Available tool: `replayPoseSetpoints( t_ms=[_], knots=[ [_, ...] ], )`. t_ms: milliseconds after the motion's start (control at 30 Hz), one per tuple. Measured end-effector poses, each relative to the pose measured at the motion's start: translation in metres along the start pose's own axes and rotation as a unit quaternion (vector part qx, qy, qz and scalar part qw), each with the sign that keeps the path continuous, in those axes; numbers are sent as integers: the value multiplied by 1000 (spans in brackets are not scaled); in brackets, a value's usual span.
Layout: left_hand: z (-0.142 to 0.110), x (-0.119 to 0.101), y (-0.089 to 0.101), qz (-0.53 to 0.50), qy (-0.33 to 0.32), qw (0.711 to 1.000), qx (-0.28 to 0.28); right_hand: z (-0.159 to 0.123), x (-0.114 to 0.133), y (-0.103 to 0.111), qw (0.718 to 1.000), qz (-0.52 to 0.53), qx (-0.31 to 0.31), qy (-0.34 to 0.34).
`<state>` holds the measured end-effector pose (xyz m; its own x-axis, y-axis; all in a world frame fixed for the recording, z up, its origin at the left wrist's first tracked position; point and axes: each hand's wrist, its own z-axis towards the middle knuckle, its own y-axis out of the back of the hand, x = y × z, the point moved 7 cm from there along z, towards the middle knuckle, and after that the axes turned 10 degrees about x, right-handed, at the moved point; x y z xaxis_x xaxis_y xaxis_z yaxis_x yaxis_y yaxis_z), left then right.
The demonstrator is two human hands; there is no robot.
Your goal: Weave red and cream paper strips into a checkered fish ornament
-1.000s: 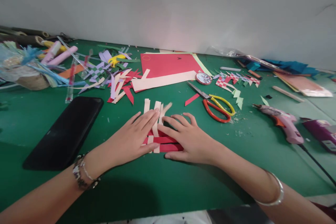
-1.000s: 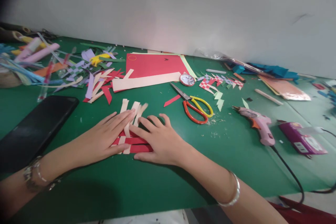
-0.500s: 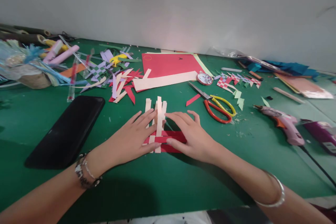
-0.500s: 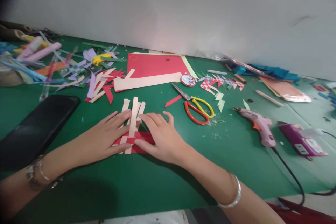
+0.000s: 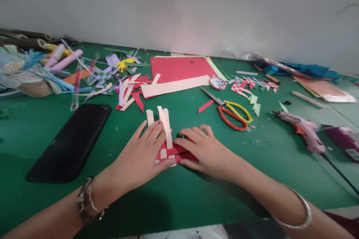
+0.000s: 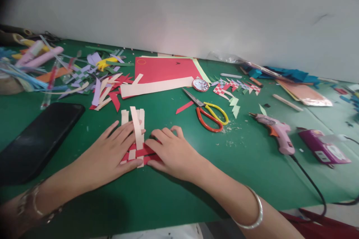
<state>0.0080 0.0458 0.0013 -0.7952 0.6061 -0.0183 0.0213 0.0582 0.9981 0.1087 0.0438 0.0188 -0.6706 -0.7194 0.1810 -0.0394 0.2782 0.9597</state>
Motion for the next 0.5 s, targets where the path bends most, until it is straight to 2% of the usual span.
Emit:
replayPoseSetpoints(
  t_ms=[133,233,367,500],
  knots=[
    [7,-4,-1,-17,16,1000,-17,-1,-9,5,1000,-12,-9,-25],
    [14,-2,-1,-36,19,999,-6,-3,-10,10,999,-4,-40,-25],
    [12,19,0,-59,7,998,18,-5,2,13,997,10,-71,29],
    [2,34,-3,-65,-33,996,53,-2,8,4,998,22,-43,47]
  ],
)
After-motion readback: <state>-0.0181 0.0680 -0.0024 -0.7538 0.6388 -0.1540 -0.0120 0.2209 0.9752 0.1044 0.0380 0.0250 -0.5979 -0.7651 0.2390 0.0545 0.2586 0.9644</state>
